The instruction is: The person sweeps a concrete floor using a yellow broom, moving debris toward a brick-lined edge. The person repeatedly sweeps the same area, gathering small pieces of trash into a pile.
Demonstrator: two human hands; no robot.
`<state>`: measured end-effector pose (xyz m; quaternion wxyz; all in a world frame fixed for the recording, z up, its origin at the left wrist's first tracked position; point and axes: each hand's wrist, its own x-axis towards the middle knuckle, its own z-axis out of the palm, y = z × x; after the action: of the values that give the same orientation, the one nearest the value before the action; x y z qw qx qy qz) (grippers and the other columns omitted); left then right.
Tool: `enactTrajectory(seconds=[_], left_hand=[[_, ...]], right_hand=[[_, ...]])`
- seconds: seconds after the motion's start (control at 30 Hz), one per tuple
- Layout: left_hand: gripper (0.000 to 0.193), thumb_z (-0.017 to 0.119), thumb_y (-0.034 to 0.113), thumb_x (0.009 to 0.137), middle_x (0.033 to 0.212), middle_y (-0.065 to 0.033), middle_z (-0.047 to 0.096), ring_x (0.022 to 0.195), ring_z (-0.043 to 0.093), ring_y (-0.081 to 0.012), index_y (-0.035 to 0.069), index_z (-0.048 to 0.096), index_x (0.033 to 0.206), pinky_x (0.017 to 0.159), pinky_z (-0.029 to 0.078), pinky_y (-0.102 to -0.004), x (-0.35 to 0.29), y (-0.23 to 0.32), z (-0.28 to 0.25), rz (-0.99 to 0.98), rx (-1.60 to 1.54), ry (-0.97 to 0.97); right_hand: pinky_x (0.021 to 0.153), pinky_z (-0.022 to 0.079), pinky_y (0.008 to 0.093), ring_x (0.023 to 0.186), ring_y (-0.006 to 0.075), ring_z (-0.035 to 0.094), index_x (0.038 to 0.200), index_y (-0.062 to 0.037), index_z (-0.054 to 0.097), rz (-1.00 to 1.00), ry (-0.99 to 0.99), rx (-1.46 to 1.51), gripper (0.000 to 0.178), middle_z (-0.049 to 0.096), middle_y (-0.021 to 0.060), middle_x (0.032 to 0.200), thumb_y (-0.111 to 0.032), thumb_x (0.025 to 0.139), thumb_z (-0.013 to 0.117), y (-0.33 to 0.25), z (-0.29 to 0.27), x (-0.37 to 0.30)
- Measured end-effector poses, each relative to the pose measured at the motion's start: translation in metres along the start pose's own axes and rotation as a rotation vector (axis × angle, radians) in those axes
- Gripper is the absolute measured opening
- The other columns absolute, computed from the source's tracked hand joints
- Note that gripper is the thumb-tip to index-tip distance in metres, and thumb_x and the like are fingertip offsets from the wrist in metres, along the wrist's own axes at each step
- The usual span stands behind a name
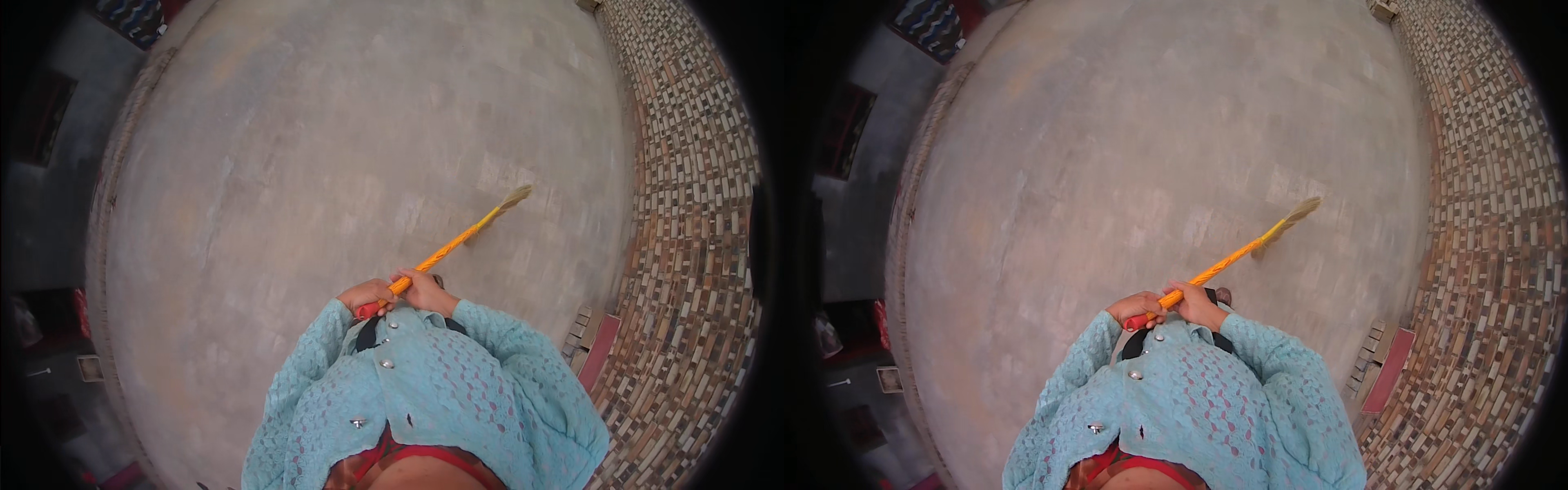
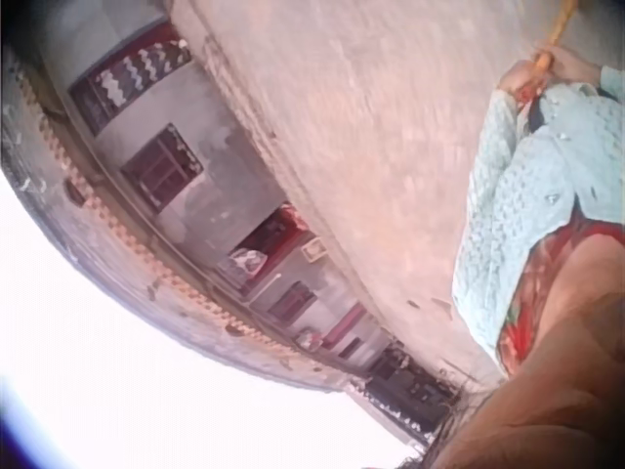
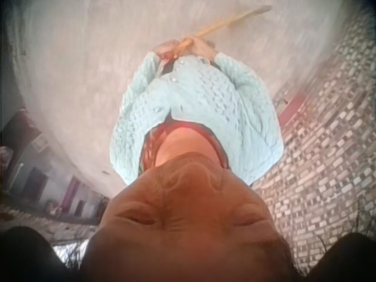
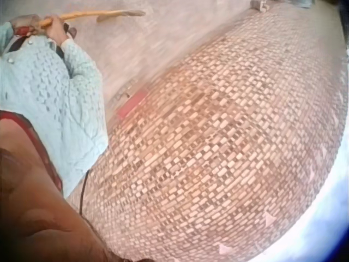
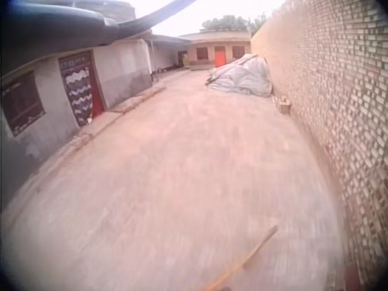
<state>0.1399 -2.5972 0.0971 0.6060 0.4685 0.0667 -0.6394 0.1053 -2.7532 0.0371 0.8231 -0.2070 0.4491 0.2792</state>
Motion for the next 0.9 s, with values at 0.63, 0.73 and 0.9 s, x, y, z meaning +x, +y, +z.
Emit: enactTrajectory(seconds=[0.63,0.73,0.9], left_hand=[[0.032,0.046,0.019,0.081,0.070,-0.0057,0.052,0.054,0.052,-0.0138,0.002,0.043,0.109,0.047,0.046,-0.0264,-0.033,-0.030,0.001,0.212,-0.273,0.696],[0.033,0.047,0.018,0.081,0.070,-0.0055,0.052,0.054,0.052,-0.0145,0.002,0.043,0.110,0.047,0.046,-0.0275,-0.037,-0.034,-0.008,0.248,-0.302,0.763],[0.028,0.048,0.018,0.081,0.069,-0.0058,0.052,0.054,0.052,-0.0159,0.003,0.045,0.105,0.046,0.047,-0.0293,-0.039,-0.066,-0.035,0.191,-0.386,0.916]], right_hand=[[0.039,0.036,0.0188,0.044,0.0063,0.039,0.081,0.0031,0.041,-0.277,-0.495,0.418,0.011,0.041,0.0024,0.059,0.003,0.071,0.044,-0.203,-0.051,0.006],[0.039,0.035,0.0189,0.044,0.0067,0.038,0.081,0.0027,0.041,-0.469,-0.287,0.239,0.012,0.041,0.0031,0.061,0.003,0.070,0.044,-0.197,-0.075,-0.032],[0.038,0.036,0.0202,0.045,0.0085,0.040,0.081,0.0021,0.040,-0.605,0.081,0.198,0.013,0.046,0.0082,0.066,0.003,0.069,0.045,-0.193,-0.118,-0.111]])
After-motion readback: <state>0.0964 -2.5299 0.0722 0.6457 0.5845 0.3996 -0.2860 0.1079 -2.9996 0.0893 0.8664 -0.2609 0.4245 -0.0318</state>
